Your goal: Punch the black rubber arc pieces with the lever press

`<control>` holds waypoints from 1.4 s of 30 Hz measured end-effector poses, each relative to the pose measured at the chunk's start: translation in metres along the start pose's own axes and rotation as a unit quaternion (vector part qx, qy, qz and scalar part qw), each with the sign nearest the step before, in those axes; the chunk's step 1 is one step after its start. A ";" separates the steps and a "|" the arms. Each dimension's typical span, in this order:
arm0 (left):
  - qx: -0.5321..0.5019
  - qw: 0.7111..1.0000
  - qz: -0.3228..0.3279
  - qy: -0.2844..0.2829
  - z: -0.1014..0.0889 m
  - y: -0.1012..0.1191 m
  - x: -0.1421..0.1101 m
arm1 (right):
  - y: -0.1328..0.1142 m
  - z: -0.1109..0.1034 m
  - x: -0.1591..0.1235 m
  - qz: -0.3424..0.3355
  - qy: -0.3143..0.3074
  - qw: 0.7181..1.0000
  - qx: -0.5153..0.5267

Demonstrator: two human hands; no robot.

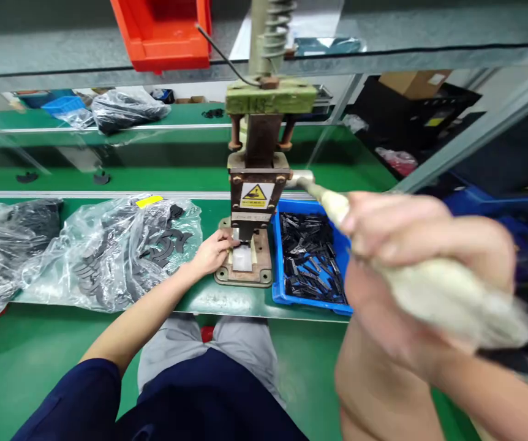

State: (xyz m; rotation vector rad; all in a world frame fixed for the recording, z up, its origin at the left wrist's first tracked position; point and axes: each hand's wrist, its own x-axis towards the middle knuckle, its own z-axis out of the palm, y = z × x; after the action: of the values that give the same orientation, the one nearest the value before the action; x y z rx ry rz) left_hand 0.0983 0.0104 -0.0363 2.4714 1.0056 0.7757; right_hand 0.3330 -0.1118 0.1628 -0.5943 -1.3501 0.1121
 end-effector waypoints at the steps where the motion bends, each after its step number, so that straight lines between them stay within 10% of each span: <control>1: -0.001 1.000 -0.001 0.001 0.001 0.000 -0.001 | 0.004 0.000 -0.016 -0.017 -0.018 1.000 0.010; 10: -0.027 1.000 0.001 -0.010 -0.008 -0.002 -0.006 | 0.051 0.011 -0.104 -0.167 0.145 0.974 -0.045; 19: 0.180 0.962 -0.206 -0.022 -0.099 -0.067 -0.047 | 0.043 0.016 -0.099 -0.151 0.142 0.978 -0.030; 24: 0.245 0.934 -0.220 -0.137 -0.128 -0.094 -0.049 | 0.042 0.016 -0.097 -0.142 0.147 0.979 -0.018; 42: 0.302 0.896 -0.181 -0.269 -0.131 -0.095 -0.003 | 0.035 0.016 -0.100 -0.111 0.133 0.985 -0.013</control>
State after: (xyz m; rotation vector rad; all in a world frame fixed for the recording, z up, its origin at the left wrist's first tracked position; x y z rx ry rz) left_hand -0.0333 0.0881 0.0171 2.5937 1.5660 -0.3969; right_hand 0.3036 -0.1175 0.0601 -0.4589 -1.1495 -0.1630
